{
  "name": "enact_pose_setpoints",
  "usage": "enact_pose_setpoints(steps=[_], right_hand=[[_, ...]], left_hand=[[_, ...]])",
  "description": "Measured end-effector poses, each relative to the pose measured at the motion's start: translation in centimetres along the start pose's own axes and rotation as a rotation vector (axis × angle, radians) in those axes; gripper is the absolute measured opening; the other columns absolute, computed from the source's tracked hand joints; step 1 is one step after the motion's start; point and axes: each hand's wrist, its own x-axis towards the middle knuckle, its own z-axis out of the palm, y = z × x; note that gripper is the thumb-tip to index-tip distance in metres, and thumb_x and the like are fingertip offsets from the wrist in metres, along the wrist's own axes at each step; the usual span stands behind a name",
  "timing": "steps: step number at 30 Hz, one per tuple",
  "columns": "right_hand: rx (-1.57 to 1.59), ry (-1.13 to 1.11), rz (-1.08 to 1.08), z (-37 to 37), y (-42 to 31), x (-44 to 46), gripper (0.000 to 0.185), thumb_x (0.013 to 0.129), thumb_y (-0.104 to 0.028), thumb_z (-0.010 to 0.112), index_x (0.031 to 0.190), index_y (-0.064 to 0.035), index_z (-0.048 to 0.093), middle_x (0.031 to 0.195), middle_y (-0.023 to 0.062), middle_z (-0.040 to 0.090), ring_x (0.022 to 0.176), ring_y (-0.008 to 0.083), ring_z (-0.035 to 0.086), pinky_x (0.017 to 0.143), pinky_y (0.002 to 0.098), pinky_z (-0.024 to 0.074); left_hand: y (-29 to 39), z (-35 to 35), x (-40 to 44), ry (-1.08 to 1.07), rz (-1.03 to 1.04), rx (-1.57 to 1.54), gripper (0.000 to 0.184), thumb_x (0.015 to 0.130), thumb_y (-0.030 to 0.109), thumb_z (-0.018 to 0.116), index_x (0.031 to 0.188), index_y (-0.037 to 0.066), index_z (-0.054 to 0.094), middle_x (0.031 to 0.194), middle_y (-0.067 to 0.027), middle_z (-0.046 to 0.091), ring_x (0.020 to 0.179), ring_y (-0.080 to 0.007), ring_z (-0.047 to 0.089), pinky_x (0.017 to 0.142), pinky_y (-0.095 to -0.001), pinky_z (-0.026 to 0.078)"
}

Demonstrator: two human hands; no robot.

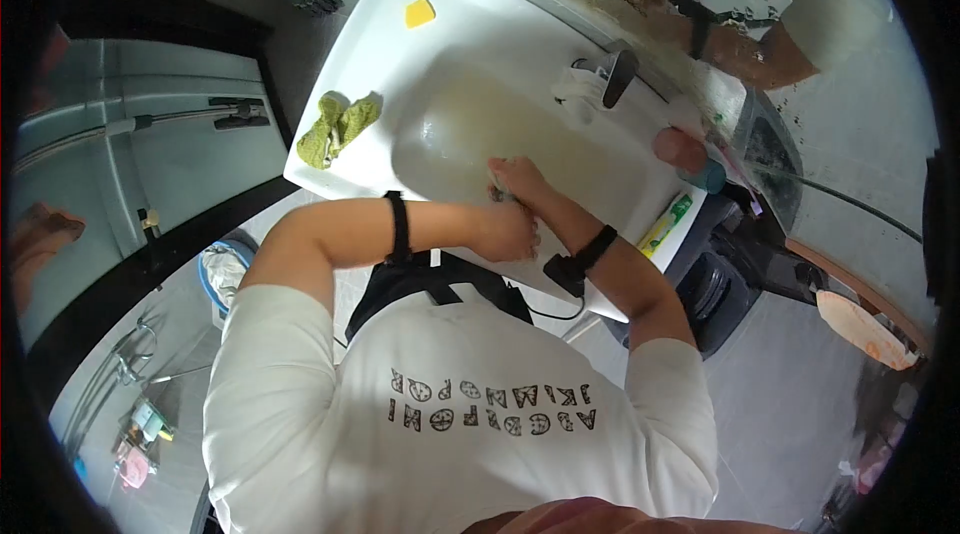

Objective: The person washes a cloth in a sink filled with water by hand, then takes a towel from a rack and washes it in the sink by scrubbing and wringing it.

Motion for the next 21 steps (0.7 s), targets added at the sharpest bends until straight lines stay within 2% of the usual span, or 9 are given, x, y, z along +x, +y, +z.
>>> enact_pose_setpoints(steps=[2, 3, 6, 8, 14, 16, 18, 19, 21], right_hand=[[0.481, 0.131, 0.101, -0.9, -3.2, 0.2, 0.021, 0.079, -0.015, 0.057, 0.091, 0.0021, 0.059, 0.100, 0.0243, 0.058, 0.096, 0.0290, 0.057, 0.080, 0.0404, 0.0471], [0.444, 0.148, 0.096, -1.0, -1.3, 1.8, 0.026, 0.080, -0.019, 0.056, 0.096, 0.0017, 0.057, 0.103, 0.0233, 0.057, 0.098, 0.0296, 0.055, 0.082, 0.0409, 0.0458], [-0.239, 0.149, 0.026, -0.2, 7.8, 7.1, 0.040, 0.084, -0.031, 0.052, 0.109, 0.0007, 0.054, 0.111, 0.0201, 0.055, 0.105, 0.0313, 0.051, 0.087, 0.0421, 0.0419], [-0.594, 0.238, 0.258, 0.6, 9.6, 7.4, 0.047, 0.085, -0.033, 0.051, 0.116, 0.0015, 0.051, 0.116, 0.0199, 0.053, 0.111, 0.0330, 0.047, 0.091, 0.0432, 0.0395], [-0.971, 0.169, 0.216, 1.3, 9.7, 5.5, 0.033, 0.078, -0.025, 0.055, 0.101, -0.0023, 0.063, 0.106, 0.0205, 0.057, 0.100, 0.0348, 0.054, 0.085, 0.0462, 0.0430], [-0.986, 0.220, 0.262, 2.5, 11.1, 6.4, 0.031, 0.078, -0.022, 0.055, 0.100, -0.0023, 0.064, 0.106, 0.0199, 0.058, 0.099, 0.0341, 0.055, 0.085, 0.0455, 0.0431], [-1.016, 0.271, 0.280, 1.9, 11.0, 7.0, 0.029, 0.077, -0.019, 0.055, 0.099, -0.0022, 0.064, 0.105, 0.0193, 0.058, 0.097, 0.0335, 0.056, 0.084, 0.0449, 0.0433], [-0.901, 0.201, 0.351, 1.5, 10.8, 7.4, 0.029, 0.077, -0.018, 0.055, 0.099, -0.0027, 0.064, 0.106, 0.0182, 0.059, 0.098, 0.0325, 0.056, 0.084, 0.0451, 0.0433], [-0.795, 0.127, 0.411, 0.7, 11.4, 8.1, 0.029, 0.076, -0.017, 0.055, 0.099, -0.0031, 0.065, 0.107, 0.0170, 0.059, 0.099, 0.0315, 0.056, 0.084, 0.0454, 0.0433]], left_hand=[[0.7, -3.9, -2.5, 0.040, -0.135, -0.111, 0.009, 0.064, 0.015, 0.060, 0.072, 0.011, 0.061, 0.071, -0.0066, 0.057, 0.071, -0.0287, 0.059, 0.062, -0.0425, 0.047], [1.0, -6.3, -4.3, 0.260, -0.345, -0.183, 0.012, 0.061, 0.010, 0.060, 0.073, 0.011, 0.061, 0.072, -0.0068, 0.059, 0.072, -0.0288, 0.059, 0.064, -0.0407, 0.047], [2.3, -10.1, -9.8, 0.687, -1.010, -0.365, 0.022, 0.056, -0.002, 0.056, 0.076, 0.008, 0.060, 0.076, -0.0075, 0.062, 0.074, -0.0252, 0.060, 0.069, -0.0334, 0.048], [3.0, -11.8, -13.5, 0.854, -1.356, -0.366, 0.019, 0.061, 0.000, 0.055, 0.078, 0.006, 0.061, 0.079, -0.0092, 0.063, 0.076, -0.0251, 0.062, 0.074, -0.0314, 0.048], [1.3, -7.0, -22.2, 1.147, -1.509, -0.177, 0.035, 0.061, 0.000, 0.055, 0.096, 0.000, 0.059, 0.103, -0.0141, 0.057, 0.103, -0.0252, 0.052, 0.093, -0.0337, 0.037], [1.1, -6.3, -23.4, 1.020, -1.481, -0.122, 0.049, 0.066, 0.004, 0.062, 0.114, 0.001, 0.051, 0.118, -0.0171, 0.047, 0.112, -0.0286, 0.044, 0.097, -0.0379, 0.034], [1.4, -6.2, -22.9, 1.174, -1.655, 0.017, 0.071, 0.071, 0.012, 0.071, 0.131, 0.002, 0.033, 0.128, -0.0197, 0.035, 0.118, -0.0317, 0.036, 0.098, -0.0419, 0.033], [1.5, -6.0, -23.4, 1.193, -1.654, -0.084, 0.093, 0.072, 0.020, 0.076, 0.139, 0.004, 0.014, 0.135, -0.0217, 0.023, 0.123, -0.0347, 0.030, 0.100, -0.0448, 0.031], [1.7, -5.3, -22.9, 1.292, -1.618, -0.045, 0.093, 0.071, 0.019, 0.076, 0.139, 0.004, 0.014, 0.137, -0.0218, 0.021, 0.124, -0.0351, 0.029, 0.100, -0.0452, 0.031]])
